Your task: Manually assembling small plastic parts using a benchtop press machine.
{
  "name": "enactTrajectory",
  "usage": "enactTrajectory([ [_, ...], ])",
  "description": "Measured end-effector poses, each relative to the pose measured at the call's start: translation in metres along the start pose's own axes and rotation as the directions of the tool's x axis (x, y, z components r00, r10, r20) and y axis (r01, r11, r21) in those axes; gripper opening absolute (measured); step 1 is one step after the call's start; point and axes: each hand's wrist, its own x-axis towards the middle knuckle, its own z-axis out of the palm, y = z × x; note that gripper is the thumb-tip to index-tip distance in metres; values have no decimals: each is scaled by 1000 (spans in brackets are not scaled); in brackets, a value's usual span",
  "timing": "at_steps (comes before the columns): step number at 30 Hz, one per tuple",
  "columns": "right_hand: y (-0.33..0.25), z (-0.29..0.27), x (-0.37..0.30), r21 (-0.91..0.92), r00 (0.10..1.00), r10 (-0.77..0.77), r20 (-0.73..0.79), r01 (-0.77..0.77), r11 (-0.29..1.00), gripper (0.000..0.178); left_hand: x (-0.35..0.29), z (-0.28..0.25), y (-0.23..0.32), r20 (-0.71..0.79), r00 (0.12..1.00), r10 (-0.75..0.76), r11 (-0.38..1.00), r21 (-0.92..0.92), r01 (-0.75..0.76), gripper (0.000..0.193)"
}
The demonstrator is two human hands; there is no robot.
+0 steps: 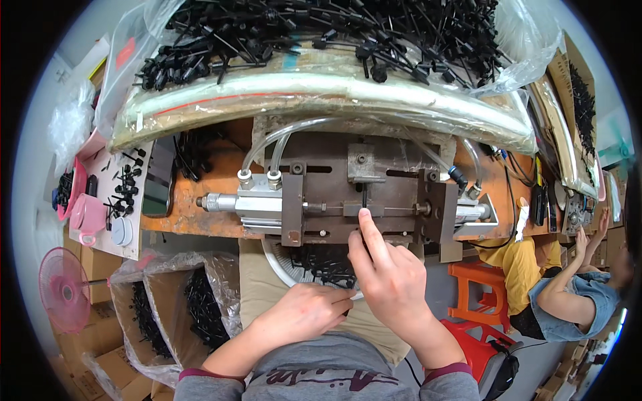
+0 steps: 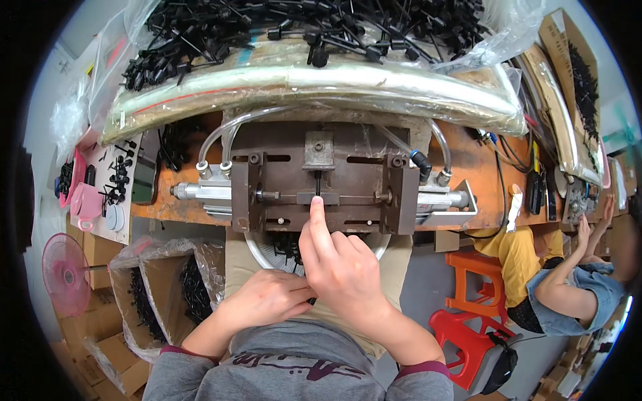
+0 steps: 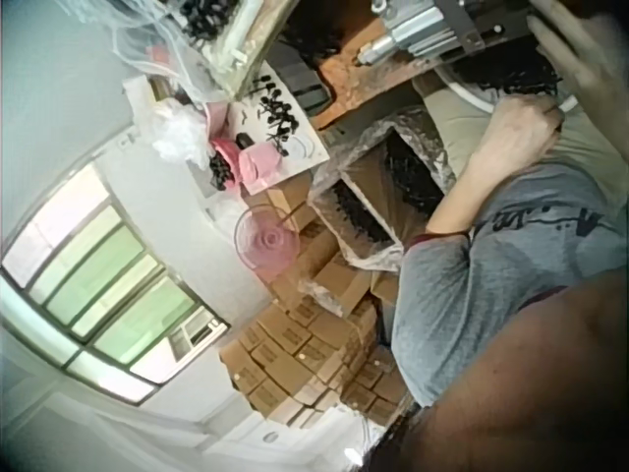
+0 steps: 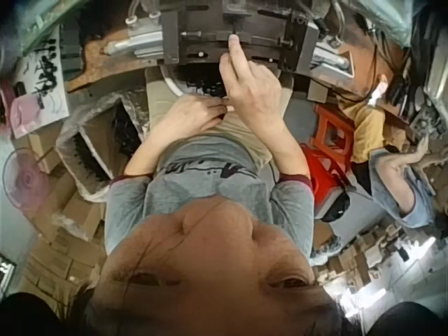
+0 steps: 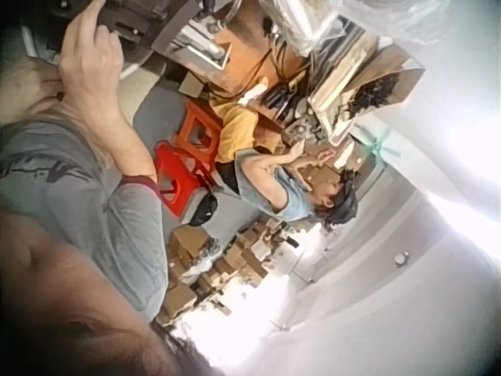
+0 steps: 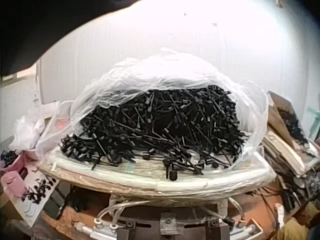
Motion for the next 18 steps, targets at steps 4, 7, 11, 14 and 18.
enactTrajectory([
  [4, 16, -10, 4, 199, 999, -2, 36, -5, 980, 23, -3, 3, -3, -20, 1000, 14, 1000, 28, -14, 23],
  [7, 24, -24, 9, 397, 998, -34, 52, 11, 918, 27, -6, 5, -2, -23, 1000, 8, 999, 45, -7, 25],
  [11, 38, -63, 38, 502, 979, -175, 107, 99, 859, 36, -14, 6, -8, 21, 1000, -21, 999, 38, 21, 29],
  [14, 55, -70, 71, 420, 990, -81, -118, 124, 899, 35, -24, 14, -13, -3, 1000, -22, 997, 73, 22, 47],
  [18, 90, -82, 137, 202, 961, -51, -271, 109, 973, 25, -20, -5, 11, -42, 997, -69, 997, 20, 70, 77],
])
